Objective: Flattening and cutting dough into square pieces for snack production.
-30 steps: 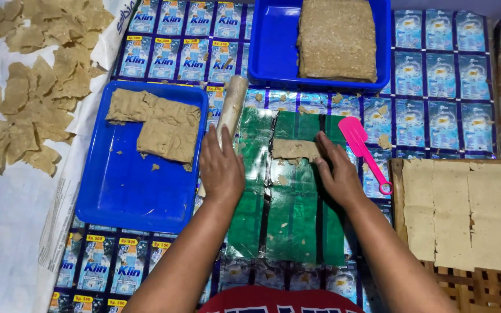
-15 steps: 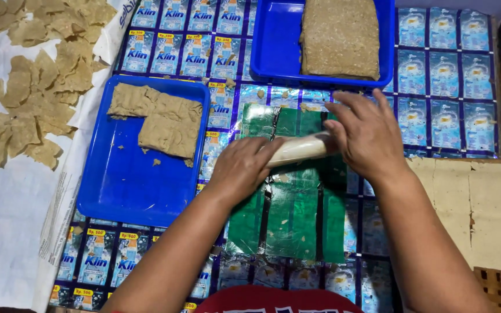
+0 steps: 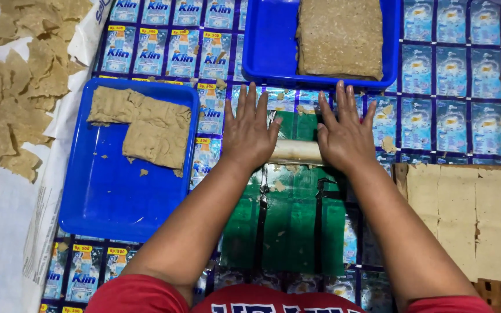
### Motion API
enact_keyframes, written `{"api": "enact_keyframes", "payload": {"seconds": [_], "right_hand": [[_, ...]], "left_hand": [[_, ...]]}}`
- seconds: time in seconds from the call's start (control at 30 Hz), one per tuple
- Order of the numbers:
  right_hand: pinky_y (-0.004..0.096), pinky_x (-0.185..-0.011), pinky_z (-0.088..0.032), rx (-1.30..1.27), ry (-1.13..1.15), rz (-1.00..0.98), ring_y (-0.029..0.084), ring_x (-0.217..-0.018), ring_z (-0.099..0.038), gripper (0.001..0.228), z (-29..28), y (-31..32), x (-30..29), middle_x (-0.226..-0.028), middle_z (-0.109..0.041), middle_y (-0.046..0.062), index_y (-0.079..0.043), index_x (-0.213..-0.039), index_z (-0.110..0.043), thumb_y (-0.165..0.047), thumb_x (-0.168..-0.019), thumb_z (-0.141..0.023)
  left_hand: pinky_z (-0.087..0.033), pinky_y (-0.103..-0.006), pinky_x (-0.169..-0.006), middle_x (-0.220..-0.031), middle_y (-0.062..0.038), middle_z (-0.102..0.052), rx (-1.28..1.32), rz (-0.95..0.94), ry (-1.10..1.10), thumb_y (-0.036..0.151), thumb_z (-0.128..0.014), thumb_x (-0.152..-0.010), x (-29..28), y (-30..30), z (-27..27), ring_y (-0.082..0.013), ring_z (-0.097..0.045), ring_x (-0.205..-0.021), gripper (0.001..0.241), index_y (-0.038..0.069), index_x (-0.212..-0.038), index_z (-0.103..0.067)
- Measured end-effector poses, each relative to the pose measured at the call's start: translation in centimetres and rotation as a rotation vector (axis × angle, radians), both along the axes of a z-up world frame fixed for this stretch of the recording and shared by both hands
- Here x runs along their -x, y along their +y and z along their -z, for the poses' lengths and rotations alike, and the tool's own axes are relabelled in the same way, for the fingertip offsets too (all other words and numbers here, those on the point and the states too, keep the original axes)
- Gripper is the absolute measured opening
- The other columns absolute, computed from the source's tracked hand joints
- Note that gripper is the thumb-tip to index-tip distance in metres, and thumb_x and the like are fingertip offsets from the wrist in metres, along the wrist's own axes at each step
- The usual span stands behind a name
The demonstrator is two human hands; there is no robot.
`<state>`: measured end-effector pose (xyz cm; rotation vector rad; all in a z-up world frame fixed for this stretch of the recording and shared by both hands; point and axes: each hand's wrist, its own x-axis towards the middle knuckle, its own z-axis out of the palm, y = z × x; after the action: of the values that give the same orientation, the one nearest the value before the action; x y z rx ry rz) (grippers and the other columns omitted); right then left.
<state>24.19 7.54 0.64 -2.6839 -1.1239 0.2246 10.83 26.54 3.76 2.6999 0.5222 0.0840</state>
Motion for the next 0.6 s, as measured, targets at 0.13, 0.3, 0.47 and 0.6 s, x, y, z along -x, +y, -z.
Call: {"api": "enact_keyframes", "payload": {"seconds": [0.13,0.3,0.47,0.6], "right_hand": [[0.066,-0.118,0.015,0.05,0.019,0.011,0.031,-0.16,0.003,0.064,0.6,-0.4,0.3,-0.174,-0.002,0.015,-0.026,-0.166,-0.023,-0.041,-0.104,-0.032],[0.071,-0.117,0.014,0.036,-0.024,0.052,0.033,-0.16,0.009,0.069,0.6,0.2,-0.4,-0.174,0.001,0.017,-0.023,-0.167,-0.021,-0.051,-0.105,-0.032],[0.071,-0.117,0.012,0.05,-0.031,0.041,0.035,-0.16,0.002,0.067,-0.2,-1.3,2.9,-0.173,-0.005,0.02,-0.021,-0.166,-0.021,-0.048,-0.106,-0.03],[0.068,-0.117,0.016,0.011,0.006,0.073,0.031,-0.16,0.002,0.065,0.6,0.2,0.4,-0.174,-0.003,0.015,-0.026,-0.165,-0.028,-0.053,-0.106,-0.029]], "left_hand": [[0.0,-0.0656,-0.121,-0.168,-0.027,-0.016,0.024,0.048,0.105,0.041,-0.032,-0.108,-0.5,0.4,0.8,-0.0405,-0.009,-0.157,0.063,0.005,-0.161,-0.026],[0.008,-0.0627,-0.123,-0.171,-0.024,-0.002,0.036,0.029,0.152,0.038,-0.027,-0.109,-1.3,0.9,1.2,-0.0351,0.001,-0.159,0.065,0.006,-0.164,-0.012],[0.005,-0.0583,-0.124,-0.169,-0.024,-0.013,0.077,0.044,0.128,0.032,-0.027,-0.106,1.4,-0.8,-0.9,-0.033,-0.005,-0.159,0.063,0.004,-0.162,-0.019],[0.008,-0.0602,-0.123,-0.171,-0.021,-0.004,0.028,0.075,0.2,0.036,-0.027,-0.107,-1.1,1.0,2.4,-0.0336,0.0,-0.159,0.066,0.006,-0.164,-0.015]]}}
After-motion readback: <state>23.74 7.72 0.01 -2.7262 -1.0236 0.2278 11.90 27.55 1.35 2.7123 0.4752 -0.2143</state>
